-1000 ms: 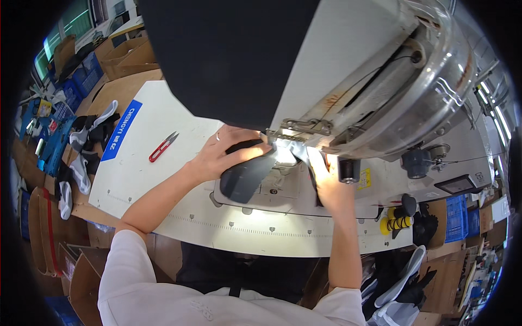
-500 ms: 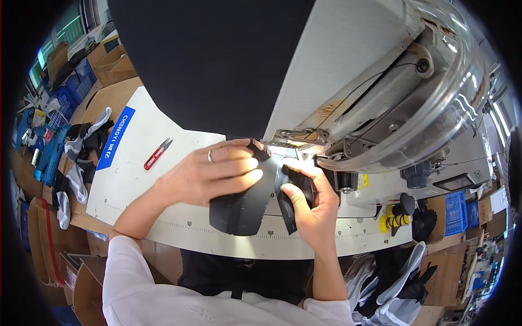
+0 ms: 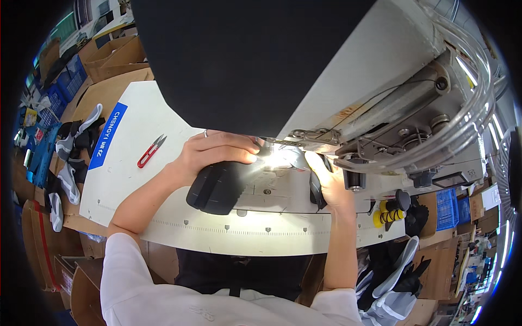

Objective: The person sews shoe upper pieces together using a sewing machine, trims excess thread with thread snips, and places the stitched pieces into a container.

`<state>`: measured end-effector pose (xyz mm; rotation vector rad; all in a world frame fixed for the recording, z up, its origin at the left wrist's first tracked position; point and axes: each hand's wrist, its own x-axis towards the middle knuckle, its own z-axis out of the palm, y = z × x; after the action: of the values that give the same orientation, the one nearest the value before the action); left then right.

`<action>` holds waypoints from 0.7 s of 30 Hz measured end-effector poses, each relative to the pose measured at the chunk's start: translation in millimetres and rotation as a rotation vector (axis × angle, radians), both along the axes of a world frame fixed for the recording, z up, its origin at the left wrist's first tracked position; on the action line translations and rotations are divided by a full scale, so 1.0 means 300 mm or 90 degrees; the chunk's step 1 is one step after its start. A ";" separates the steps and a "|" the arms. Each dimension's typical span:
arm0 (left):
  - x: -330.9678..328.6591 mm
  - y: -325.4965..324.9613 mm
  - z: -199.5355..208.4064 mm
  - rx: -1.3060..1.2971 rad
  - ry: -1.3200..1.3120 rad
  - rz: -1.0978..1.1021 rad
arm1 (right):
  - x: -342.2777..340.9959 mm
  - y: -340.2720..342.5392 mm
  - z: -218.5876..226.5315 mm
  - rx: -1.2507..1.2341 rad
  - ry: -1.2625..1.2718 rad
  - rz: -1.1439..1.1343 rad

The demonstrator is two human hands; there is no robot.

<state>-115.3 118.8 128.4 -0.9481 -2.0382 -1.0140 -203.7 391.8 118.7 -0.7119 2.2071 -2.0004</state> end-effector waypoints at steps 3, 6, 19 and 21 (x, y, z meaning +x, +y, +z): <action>0.013 0.002 0.003 -0.023 -0.005 0.050 | 0.006 -0.004 -0.002 -0.040 -0.099 0.003; 0.019 0.008 0.002 -0.072 0.096 0.046 | 0.069 -0.011 0.018 0.002 -0.096 -0.067; 0.061 0.066 -0.003 0.042 -0.013 0.104 | 0.251 -0.086 0.031 0.200 0.342 -0.078; 0.070 0.068 0.004 0.064 -0.053 0.116 | 0.260 -0.084 0.033 0.265 0.383 -0.082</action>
<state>-94.4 139.1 129.6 -0.6654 -2.0780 -1.0599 -125.8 366.7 128.8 -1.2524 2.9311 -1.3980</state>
